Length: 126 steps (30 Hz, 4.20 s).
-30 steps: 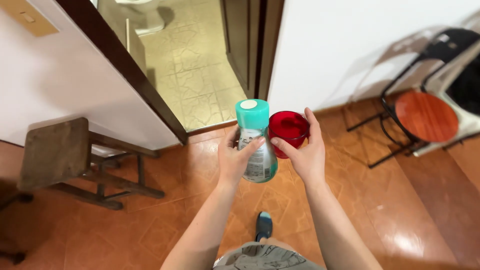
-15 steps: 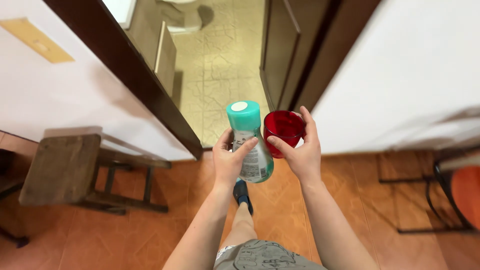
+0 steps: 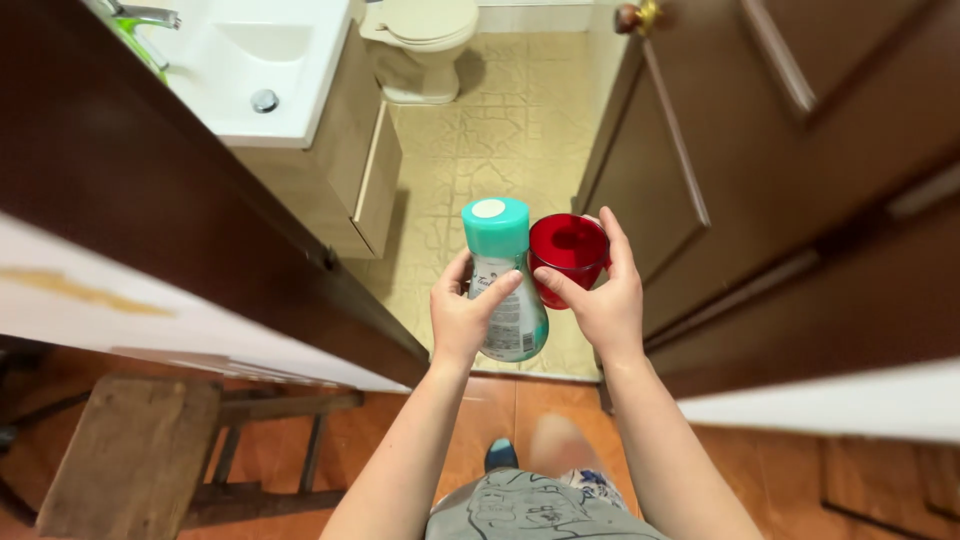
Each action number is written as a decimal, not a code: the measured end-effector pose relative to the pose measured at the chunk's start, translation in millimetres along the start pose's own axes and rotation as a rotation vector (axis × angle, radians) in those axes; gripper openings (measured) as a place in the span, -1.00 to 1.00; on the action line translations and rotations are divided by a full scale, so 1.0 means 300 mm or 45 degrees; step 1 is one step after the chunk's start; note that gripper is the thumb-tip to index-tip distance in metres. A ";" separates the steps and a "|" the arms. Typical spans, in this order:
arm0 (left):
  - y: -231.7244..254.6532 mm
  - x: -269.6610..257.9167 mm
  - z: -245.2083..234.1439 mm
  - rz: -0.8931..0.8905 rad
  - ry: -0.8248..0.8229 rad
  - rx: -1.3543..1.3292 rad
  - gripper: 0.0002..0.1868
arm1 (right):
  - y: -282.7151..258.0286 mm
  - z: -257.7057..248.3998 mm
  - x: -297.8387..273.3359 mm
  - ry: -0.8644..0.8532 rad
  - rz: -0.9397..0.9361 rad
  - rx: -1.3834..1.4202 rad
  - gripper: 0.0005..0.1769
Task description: Moving various items from a dining table to a bathroom and organizing them, then rearranging items on the table.
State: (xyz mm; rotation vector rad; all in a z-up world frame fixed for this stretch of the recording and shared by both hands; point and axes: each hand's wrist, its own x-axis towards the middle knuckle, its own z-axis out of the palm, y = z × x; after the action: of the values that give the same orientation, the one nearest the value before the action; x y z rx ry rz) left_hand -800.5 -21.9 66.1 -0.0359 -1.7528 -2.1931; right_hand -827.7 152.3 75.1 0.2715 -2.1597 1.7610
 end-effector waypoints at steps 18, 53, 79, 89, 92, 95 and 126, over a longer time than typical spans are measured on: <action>-0.074 1.058 0.023 0.069 0.402 0.125 -0.57 | 0.136 0.386 1.163 -0.354 -0.116 0.069 0.16; -0.001 2.137 -1.031 0.126 1.185 0.668 -0.29 | 0.114 1.895 2.036 -0.901 -0.277 0.285 0.15; -0.300 2.838 -1.840 0.191 1.703 0.948 -0.22 | 0.328 2.610 2.353 -1.189 -0.334 -0.148 0.14; -0.291 2.734 -1.796 0.178 1.750 0.757 -0.05 | 0.293 2.728 2.307 -1.559 -0.447 -0.020 0.09; -0.384 2.644 -1.719 0.200 1.884 0.285 -0.24 | 0.280 2.785 2.249 -1.668 -0.468 0.031 0.10; -0.479 2.584 -1.640 0.243 1.967 -0.084 -0.29 | 0.289 2.868 2.175 -1.741 -0.548 0.101 0.13; -0.400 2.654 -1.575 -0.012 1.848 -0.217 -0.13 | 0.371 3.114 2.294 -1.180 -0.725 0.414 -0.06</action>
State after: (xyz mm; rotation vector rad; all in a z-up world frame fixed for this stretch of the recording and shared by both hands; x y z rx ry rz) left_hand -1497.5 -641.0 16.9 1.1732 -0.6894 -1.5069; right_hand -1634.1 -689.5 70.7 1.8789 -1.9139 1.7768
